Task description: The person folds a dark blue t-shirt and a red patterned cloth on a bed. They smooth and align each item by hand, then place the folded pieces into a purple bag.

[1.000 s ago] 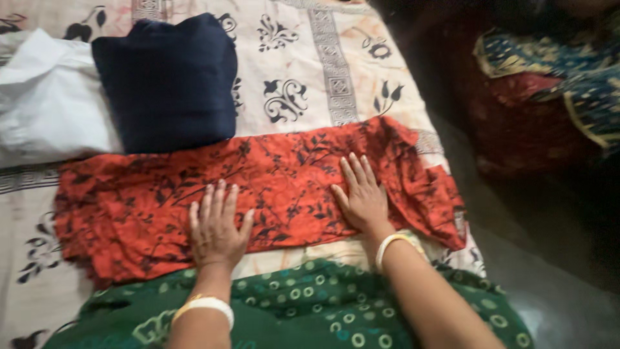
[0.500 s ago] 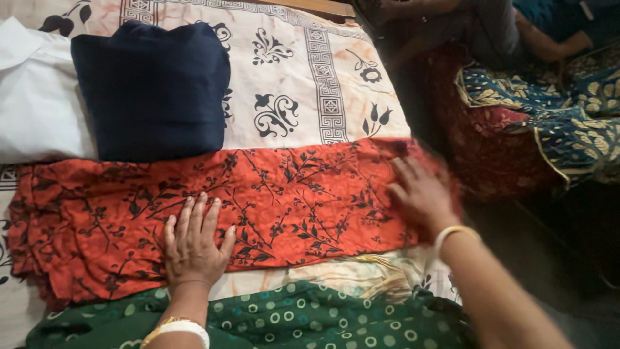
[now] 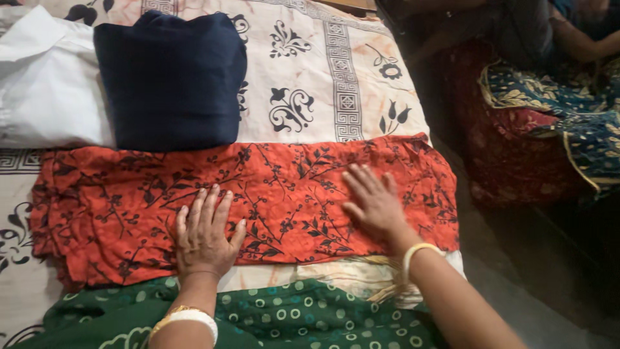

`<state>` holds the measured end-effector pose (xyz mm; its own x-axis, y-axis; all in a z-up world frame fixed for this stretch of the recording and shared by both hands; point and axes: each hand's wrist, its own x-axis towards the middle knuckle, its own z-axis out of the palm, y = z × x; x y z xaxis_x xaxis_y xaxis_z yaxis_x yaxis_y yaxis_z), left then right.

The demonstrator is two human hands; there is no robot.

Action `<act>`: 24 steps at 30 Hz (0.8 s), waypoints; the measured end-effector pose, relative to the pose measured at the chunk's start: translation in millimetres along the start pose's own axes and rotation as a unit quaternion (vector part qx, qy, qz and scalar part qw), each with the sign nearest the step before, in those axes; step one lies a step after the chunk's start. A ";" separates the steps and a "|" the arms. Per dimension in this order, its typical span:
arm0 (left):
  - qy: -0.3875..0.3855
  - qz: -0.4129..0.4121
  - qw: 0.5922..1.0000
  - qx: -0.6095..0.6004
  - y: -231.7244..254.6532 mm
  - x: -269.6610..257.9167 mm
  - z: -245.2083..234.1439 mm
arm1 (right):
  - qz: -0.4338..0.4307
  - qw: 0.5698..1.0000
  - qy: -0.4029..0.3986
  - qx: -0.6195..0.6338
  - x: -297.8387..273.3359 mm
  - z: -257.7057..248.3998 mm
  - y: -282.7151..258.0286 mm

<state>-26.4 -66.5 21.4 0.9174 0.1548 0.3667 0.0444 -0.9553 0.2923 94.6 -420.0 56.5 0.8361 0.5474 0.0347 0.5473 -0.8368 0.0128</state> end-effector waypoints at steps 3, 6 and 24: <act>0.000 -0.006 1.000 -0.009 0.0 -0.8 0.6 | 0.081 0.995 0.042 0.040 -8.2 -5.9 29.1; -0.006 -0.010 1.000 -0.015 -0.9 0.3 0.7 | 0.139 0.989 0.045 -0.017 -5.0 -5.5 56.4; -0.016 -0.014 0.999 -0.035 -4.6 -2.5 3.3 | 0.126 0.991 0.033 0.027 53.0 7.8 -30.4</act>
<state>-27.5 -63.3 16.2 0.9283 0.1721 0.3296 0.0435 -0.9306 0.3635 122.5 -365.5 50.2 0.9435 0.3172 0.0960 0.3234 -0.9445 -0.0582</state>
